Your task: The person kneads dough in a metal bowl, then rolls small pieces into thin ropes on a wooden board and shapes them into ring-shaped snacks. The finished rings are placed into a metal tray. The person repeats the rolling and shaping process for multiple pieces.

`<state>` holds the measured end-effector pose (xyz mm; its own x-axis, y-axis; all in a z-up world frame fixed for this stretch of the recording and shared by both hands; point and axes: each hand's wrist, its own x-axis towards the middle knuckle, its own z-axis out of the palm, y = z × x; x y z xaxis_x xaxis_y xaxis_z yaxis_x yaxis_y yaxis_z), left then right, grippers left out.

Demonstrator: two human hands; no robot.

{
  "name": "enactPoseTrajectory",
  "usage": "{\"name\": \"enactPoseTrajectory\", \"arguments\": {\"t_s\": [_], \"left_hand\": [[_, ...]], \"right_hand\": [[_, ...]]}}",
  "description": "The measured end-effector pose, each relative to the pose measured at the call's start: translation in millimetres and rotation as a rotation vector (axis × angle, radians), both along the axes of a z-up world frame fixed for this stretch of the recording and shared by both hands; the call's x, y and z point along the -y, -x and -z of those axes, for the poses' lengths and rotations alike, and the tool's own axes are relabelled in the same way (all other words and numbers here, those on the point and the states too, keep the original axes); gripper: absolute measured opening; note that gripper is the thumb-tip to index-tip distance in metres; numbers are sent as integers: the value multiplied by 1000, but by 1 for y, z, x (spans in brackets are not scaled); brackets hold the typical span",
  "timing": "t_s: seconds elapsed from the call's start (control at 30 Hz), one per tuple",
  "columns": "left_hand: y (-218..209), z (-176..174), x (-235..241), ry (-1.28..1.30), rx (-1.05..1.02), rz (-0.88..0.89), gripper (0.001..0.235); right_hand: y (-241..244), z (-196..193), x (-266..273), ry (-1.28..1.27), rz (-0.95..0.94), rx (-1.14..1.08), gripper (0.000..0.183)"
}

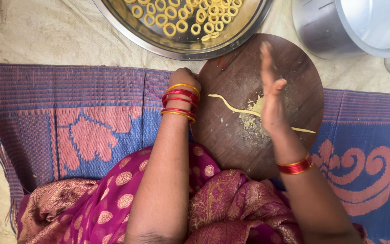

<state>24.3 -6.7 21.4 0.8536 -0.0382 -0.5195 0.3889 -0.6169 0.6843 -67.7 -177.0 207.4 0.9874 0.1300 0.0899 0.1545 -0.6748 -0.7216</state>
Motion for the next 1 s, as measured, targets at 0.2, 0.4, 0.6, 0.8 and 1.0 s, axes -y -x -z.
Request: {"name": "enactPoseTrajectory", "arguments": {"t_s": [0.2, 0.4, 0.6, 0.8, 1.0], "left_hand": [[2, -9, 4, -37, -21, 32, 20], [5, -22, -1, -43, -10, 5, 23], [5, -17, -1, -63, -5, -8, 23], [11, 3, 1, 3, 91, -97, 20], [8, 24, -2, 45, 169, -120, 20]], "right_hand": [[33, 51, 41, 794, 37, -110, 81], [108, 63, 28, 800, -132, 1, 71], [73, 64, 35, 1024, 50, -284, 64], [2, 58, 62, 1040, 15, -30, 77], [97, 84, 49, 871, -125, 258, 77]]}}
